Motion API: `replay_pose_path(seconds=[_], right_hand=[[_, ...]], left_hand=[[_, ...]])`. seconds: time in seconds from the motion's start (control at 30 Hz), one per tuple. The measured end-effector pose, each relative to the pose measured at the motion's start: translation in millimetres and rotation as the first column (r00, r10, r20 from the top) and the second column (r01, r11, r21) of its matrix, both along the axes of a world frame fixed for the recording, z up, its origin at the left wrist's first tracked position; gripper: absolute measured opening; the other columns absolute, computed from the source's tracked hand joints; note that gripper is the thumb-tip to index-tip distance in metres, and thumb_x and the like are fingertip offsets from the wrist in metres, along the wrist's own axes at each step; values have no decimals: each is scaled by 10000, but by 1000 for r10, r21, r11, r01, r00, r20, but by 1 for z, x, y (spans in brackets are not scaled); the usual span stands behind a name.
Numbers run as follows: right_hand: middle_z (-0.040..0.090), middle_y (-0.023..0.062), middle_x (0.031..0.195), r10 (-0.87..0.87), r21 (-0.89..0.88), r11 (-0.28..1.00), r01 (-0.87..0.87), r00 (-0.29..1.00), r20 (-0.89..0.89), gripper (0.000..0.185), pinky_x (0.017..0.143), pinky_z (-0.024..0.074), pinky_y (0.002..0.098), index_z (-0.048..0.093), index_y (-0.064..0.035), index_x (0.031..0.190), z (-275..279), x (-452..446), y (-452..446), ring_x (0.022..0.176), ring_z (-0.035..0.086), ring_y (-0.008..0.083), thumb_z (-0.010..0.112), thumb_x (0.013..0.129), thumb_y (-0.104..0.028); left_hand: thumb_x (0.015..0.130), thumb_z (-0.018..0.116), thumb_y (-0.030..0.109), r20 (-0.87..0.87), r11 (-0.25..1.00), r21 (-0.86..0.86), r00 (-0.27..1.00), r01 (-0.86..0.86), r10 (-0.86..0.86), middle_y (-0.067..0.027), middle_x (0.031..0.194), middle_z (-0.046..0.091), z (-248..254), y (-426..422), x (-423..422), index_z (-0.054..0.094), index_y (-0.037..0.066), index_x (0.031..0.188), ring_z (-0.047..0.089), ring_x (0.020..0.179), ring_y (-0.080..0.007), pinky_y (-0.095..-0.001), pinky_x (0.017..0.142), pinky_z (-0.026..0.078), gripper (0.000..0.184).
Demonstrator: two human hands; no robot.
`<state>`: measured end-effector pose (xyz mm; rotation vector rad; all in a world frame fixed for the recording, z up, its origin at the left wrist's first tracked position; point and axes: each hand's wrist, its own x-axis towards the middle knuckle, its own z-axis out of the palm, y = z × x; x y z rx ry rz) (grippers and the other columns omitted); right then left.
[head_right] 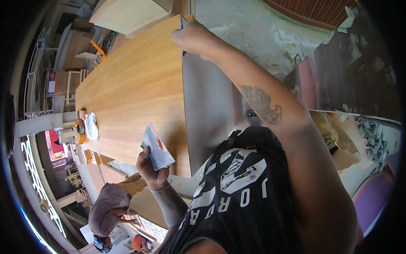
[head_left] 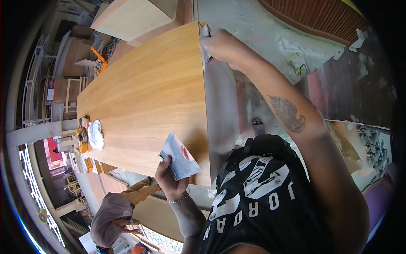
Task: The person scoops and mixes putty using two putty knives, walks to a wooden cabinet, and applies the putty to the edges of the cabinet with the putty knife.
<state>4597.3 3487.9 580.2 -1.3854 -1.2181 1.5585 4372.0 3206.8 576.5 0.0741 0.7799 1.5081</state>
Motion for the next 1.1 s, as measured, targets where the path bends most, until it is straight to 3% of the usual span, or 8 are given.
replay_pose_path(seconds=[0.17, 0.5, 0.73, 0.8, 0.83, 0.87, 0.97, 1.1], right_hand=[[673, 137, 1023, 29, 17, 999, -29, 999, -39, 321, 777, 547, 348, 646, 30, 1078, 7, 17, -4, 931, 652, 223, 551, 914, -229], [673, 111, 946, -33, 52, 998, 38, 995, -99, 314, 692, 530, 343, 659, 15, 1050, -4, 17, -8, 839, 642, 193, 560, 914, -250], [660, 107, 910, -18, 60, 998, 7, 982, 186, 331, 721, 493, 345, 648, 43, 1040, 7, 4, -33, 832, 626, 214, 571, 892, -243], [666, 156, 912, -16, 122, 992, 21, 999, -36, 347, 728, 482, 360, 642, 44, 1050, 29, 21, -48, 845, 631, 249, 571, 897, -259], [667, 178, 939, 100, 128, 985, -120, 983, 154, 339, 766, 484, 357, 637, 33, 1094, 45, 31, -55, 864, 633, 265, 560, 907, -239], [667, 201, 966, 206, 111, 960, -256, 918, 339, 337, 805, 486, 354, 631, 22, 1138, 54, 39, -63, 883, 634, 281, 549, 917, -218], [608, 156, 1163, 51, 776, 612, -153, 987, 154, 508, 780, 504, 362, 534, -114, 1353, -1, 40, -116, 973, 614, 313, 627, 860, -195], [567, 131, 1284, 184, 858, 333, -391, 919, 348, 628, 885, 508, 409, 567, -175, 1345, -9, 55, -158, 1034, 596, 298, 732, 740, -123]], left_hand=[[852, 602, 135, -135, 993, -98, 989, -66, 52, -144, 1179, 622, 1, 4, 5, 503, -20, 1254, 611, 1080, -294, -453, 931, 497, 442], [876, 562, 91, -57, 999, -2, 998, 35, -35, -170, 1228, 612, 4, 16, 12, 488, -66, 1288, 582, 1168, -282, -406, 1035, 446, 447], [891, 559, 130, -61, 995, -37, 994, 91, -93, -145, 1184, 638, 10, 32, 25, 525, -13, 1251, 626, 1092, -278, -446, 886, 541, 389], [896, 558, 141, -81, 995, -74, 994, 61, -66, -137, 1169, 647, 14, 38, 33, 535, -3, 1233, 648, 1052, -277, -446, 832, 568, 368], [900, 555, 146, -79, 995, -94, 995, 46, -53, -133, 1149, 656, 16, 41, 37, 542, 3, 1219, 667, 1000, -276, -427, 769, 586, 351], [904, 553, 151, -77, 993, -109, 996, 32, -41, -129, 1129, 665, 18, 46, 39, 549, 8, 1206, 686, 948, -275, -407, 706, 604, 333], [892, 542, 162, 120, 993, -77, 990, 90, -80, -156, 1141, 641, 12, 55, 34, 499, -3, 1268, 659, 1011, -293, -455, 726, 596, 413], [928, 500, 148, -13, 975, -212, 997, 71, -76, -153, 1098, 675, 31, 78, 64, 550, 9, 1178, 707, 865, -267, -347, 539, 596, 290]])
